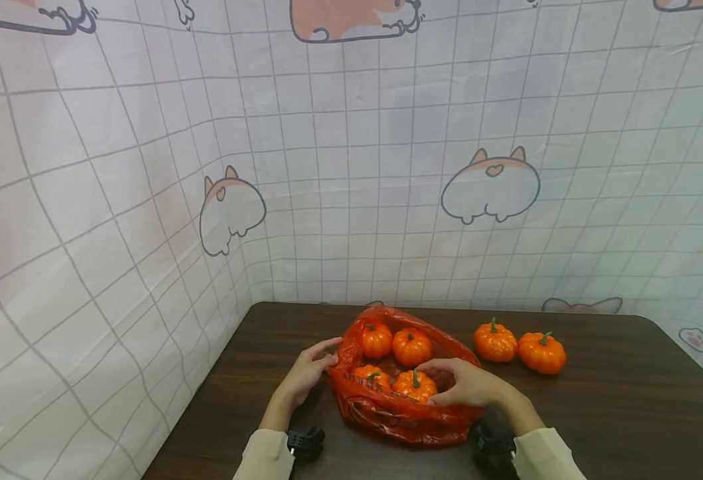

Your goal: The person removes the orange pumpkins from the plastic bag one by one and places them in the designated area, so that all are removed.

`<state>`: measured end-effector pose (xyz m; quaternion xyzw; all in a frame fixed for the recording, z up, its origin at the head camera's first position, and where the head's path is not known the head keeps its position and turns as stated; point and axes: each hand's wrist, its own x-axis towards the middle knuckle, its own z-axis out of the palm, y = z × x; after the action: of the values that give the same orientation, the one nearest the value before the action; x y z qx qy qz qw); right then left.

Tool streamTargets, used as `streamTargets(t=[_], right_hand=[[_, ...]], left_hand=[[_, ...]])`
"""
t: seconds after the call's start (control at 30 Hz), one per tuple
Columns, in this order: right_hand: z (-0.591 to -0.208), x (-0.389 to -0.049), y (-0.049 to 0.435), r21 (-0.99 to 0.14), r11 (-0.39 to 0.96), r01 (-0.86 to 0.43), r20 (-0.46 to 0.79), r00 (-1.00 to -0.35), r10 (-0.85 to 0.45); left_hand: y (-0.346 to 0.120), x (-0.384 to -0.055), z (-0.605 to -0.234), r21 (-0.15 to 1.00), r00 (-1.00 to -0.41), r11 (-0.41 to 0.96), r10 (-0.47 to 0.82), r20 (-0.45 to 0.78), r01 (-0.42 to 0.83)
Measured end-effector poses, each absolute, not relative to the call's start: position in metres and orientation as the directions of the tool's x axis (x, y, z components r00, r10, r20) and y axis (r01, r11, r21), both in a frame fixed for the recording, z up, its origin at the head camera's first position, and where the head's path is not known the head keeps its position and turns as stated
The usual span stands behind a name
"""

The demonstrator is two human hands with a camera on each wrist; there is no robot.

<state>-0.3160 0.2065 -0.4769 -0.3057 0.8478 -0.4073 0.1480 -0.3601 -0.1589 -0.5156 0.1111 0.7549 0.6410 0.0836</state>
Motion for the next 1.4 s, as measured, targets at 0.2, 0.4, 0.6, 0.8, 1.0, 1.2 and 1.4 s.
streamTargets(t=[0.2, 0.4, 0.6, 0.8, 1.0, 1.2, 1.4], right_hand=[[-0.478, -0.317, 0.207, -0.785, 0.468, -0.405, 0.017, -0.770, -0.638], [-0.476, -0.315, 0.208, -0.825, 0.421, -0.377, 0.036, -0.778, -0.627], [-0.473, -0.315, 0.210, -0.821, 0.415, -0.392, 0.077, -0.797, -0.600], [-0.471, -0.316, 0.211, -0.819, 0.419, -0.392, 0.092, -0.810, -0.579], [-0.468, -0.317, 0.212, -0.846, 0.384, -0.369, 0.094, -0.813, -0.574], [-0.464, -0.317, 0.213, -0.823, 0.414, -0.389, 0.113, -0.826, -0.552], [-0.463, -0.319, 0.216, -0.817, 0.431, -0.382, 0.116, -0.842, -0.526]], left_hand=[[-0.158, -0.361, -0.516, 0.986, -0.963, 0.158, 0.268, 0.007, 0.051], [-0.158, -0.361, -0.515, 0.985, -0.963, 0.165, 0.268, 0.009, 0.055], [-0.158, -0.361, -0.514, 0.983, -0.964, 0.177, 0.267, 0.010, 0.059], [-0.158, -0.361, -0.515, 0.985, -0.963, 0.163, 0.270, 0.009, 0.054], [-0.158, -0.360, -0.514, 0.985, -0.965, 0.163, 0.262, 0.009, 0.053], [-0.157, -0.360, -0.515, 0.986, -0.965, 0.159, 0.264, 0.009, 0.053], [-0.157, -0.360, -0.515, 0.986, -0.964, 0.157, 0.264, 0.009, 0.052]])
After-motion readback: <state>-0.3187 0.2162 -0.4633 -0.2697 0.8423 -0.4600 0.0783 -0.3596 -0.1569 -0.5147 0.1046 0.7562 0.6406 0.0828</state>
